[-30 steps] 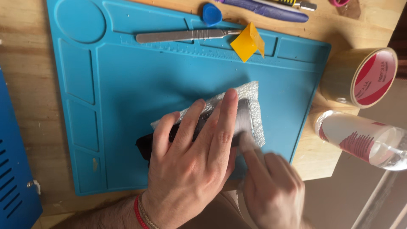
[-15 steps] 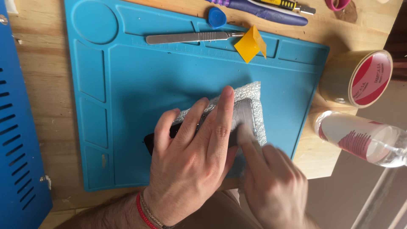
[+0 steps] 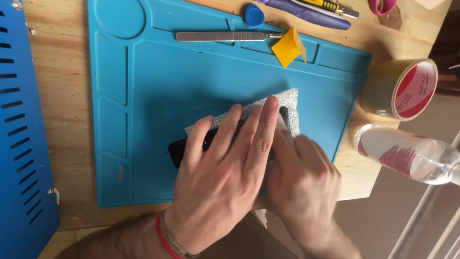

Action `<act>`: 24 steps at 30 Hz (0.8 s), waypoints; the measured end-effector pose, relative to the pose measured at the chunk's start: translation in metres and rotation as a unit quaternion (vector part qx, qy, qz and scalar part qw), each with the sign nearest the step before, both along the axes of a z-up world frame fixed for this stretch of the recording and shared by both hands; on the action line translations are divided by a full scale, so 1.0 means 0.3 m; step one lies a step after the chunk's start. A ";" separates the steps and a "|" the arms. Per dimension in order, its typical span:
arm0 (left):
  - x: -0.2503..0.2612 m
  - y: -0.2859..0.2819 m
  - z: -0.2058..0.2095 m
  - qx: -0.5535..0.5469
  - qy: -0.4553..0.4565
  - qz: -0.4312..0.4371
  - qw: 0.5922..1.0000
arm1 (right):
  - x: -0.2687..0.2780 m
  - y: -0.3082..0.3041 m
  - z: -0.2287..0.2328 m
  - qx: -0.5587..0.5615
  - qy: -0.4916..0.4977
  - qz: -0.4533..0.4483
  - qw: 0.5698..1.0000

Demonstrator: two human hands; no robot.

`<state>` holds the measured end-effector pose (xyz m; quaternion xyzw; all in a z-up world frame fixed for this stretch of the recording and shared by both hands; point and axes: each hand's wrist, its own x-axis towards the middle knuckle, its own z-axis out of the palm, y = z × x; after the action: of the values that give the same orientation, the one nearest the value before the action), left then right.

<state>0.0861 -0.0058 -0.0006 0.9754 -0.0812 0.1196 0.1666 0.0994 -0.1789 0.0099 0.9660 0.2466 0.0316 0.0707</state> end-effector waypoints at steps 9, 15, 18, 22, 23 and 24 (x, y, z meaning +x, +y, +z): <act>-0.018 0.050 0.002 -0.056 0.026 -0.007 0.998 | -0.069 -0.001 0.020 -0.008 0.043 -0.037 0.998; -0.008 0.053 -0.009 -0.072 0.037 -0.006 0.997 | -0.090 0.003 0.055 -0.042 0.052 -0.025 0.997; -0.032 0.057 -0.014 -0.090 0.041 -0.013 0.995 | -0.092 0.020 0.022 -0.003 0.015 -0.052 0.999; -0.036 0.049 -0.013 -0.060 0.021 -0.008 0.998 | -0.071 0.018 0.014 -0.009 0.025 -0.044 0.999; -0.034 0.055 -0.013 -0.058 0.024 -0.009 0.998 | -0.097 0.009 0.031 -0.036 0.038 -0.050 0.997; -0.032 0.055 -0.014 -0.057 0.020 -0.007 0.998 | -0.110 0.010 0.035 -0.035 0.035 -0.047 0.998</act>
<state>0.0766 0.0106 -0.0049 0.9658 -0.0774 0.1032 0.2248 0.0663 -0.1760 0.0204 0.9741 0.2039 -0.0143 0.0970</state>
